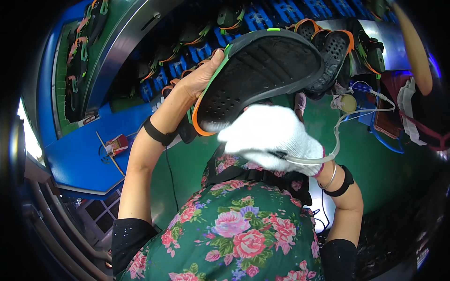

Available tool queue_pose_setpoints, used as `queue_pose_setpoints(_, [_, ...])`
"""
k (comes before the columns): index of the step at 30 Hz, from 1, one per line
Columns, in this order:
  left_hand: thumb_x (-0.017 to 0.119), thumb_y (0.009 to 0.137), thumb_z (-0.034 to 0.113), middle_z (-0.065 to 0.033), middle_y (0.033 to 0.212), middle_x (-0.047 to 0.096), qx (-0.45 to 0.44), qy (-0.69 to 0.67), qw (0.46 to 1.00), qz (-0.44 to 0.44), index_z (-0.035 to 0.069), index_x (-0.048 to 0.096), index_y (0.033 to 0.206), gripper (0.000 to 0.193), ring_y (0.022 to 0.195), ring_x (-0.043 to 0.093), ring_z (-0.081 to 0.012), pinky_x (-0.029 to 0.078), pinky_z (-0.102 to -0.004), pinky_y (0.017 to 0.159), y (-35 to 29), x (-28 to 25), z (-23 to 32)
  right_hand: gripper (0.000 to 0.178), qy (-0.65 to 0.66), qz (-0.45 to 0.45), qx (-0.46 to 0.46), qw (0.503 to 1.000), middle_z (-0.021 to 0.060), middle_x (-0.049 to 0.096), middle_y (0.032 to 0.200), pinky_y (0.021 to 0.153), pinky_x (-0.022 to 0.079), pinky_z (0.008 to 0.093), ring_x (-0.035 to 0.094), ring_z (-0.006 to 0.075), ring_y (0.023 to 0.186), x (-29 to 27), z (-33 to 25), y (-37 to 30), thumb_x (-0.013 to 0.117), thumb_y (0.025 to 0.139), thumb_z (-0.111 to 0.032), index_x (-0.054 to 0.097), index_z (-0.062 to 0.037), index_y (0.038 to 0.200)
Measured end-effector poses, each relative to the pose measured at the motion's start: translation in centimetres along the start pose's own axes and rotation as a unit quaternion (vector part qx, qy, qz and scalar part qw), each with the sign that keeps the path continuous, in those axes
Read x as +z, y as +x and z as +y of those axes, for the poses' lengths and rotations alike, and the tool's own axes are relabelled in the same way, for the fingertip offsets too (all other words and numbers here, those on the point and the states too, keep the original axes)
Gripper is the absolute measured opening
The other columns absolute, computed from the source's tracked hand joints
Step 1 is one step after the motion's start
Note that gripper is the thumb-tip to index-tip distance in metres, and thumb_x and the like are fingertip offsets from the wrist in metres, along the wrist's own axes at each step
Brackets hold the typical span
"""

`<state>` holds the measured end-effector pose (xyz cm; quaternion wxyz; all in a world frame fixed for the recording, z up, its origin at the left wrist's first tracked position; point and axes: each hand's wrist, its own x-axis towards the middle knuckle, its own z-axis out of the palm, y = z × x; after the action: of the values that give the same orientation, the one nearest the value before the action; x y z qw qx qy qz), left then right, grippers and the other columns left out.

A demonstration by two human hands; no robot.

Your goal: Apply adhesive to the soles of shoes using a specialized applicator tool.

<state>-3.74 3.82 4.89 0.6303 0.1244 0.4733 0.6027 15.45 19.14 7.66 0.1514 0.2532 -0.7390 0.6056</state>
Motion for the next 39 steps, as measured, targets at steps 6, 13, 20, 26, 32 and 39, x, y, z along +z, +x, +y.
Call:
queue_pose_setpoints(6, [0.027, 0.105, 0.07, -0.0147, 0.137, 0.064, -0.014, -0.148, 0.985, -0.085, 0.006, 0.048, 0.15, 0.081, 0.113, 0.069, -0.0267, 0.057, -0.0398, 0.101, 0.7, -1.3, -1.1, 0.014, 0.144, 0.066, 0.132, 0.979, 0.0077, 0.079, 0.102, 0.081, 0.059, 0.0332, 0.075, 0.0227, 0.091, -0.4, -0.4, -0.2, 0.079, 0.082, -0.003, 0.081, -0.0063, 0.096])
queue_pose_setpoints(13, [0.038, 0.11, 0.039, -0.0184, 0.136, 0.064, 0.073, -0.408, 0.907, -0.079, 0.0, 0.053, 0.143, 0.053, 0.12, 0.066, -0.0332, 0.052, -0.0488, 0.108, -1.4, -1.6, -8.9, 0.019, 0.02, 0.286, 0.165, 0.944, 0.0117, 0.078, 0.104, 0.083, 0.058, 0.0336, 0.074, 0.0229, 0.091, -2.5, -1.1, -0.2, 0.077, 0.083, 0.001, 0.079, -0.0033, 0.102])
queue_pose_setpoints(20, [0.05, 0.108, 0.029, -0.018, 0.149, 0.055, 0.007, -0.2, 0.973, 0.111, 0.0, 0.052, 0.144, 0.047, 0.135, 0.055, -0.0346, 0.047, -0.0529, 0.114, -2.7, 1.8, -7.9, 0.028, -0.094, 0.217, 0.059, 0.97, 0.0126, 0.077, 0.107, 0.084, 0.058, 0.0417, 0.072, 0.0308, 0.093, -3.8, -0.7, -1.8, 0.074, 0.082, -0.001, 0.076, -0.0065, 0.11])
queue_pose_setpoints(26, [0.05, 0.101, 0.06, -0.0165, 0.139, 0.063, 0.084, -0.463, 0.881, 0.043, 0.003, 0.057, 0.139, 0.069, 0.125, 0.062, -0.0362, 0.049, -0.0544, 0.11, -3.0, 3.1, -6.5, 0.032, -0.15, 0.289, 0.032, 0.945, 0.0103, 0.077, 0.11, 0.082, 0.059, 0.0386, 0.074, 0.0283, 0.095, -1.6, -1.3, -2.7, 0.078, 0.078, -0.001, 0.077, -0.0051, 0.11])
queue_pose_setpoints(32, [0.061, 0.089, 0.054, -0.0206, 0.145, 0.059, 0.175, -0.36, 0.915, -0.054, 0.001, 0.048, 0.15, 0.082, 0.13, 0.06, -0.0372, 0.045, -0.0522, 0.114, -1.9, 2.8, -8.2, 0.031, -0.184, 0.35, 0.038, 0.918, 0.0098, 0.078, 0.107, 0.08, 0.059, 0.0364, 0.075, 0.026, 0.092, -2.2, -2.4, -1.9, 0.08, 0.078, -0.001, 0.077, -0.0053, 0.108])
queue_pose_setpoints(39, [0.053, 0.088, 0.08, -0.0197, 0.165, 0.034, 0.104, -0.475, 0.872, -0.055, 0.011, 0.028, 0.163, 0.105, 0.148, 0.039, -0.04, 0.03, -0.0567, 0.124, 0.7, 7.4, -7.1, 0.03, -0.213, 0.29, 0.043, 0.932, 0.01, 0.078, 0.113, 0.08, 0.056, 0.0354, 0.074, 0.0262, 0.101, -3.6, -2.8, -1.2, 0.078, 0.08, -0.003, 0.079, -0.0074, 0.11])
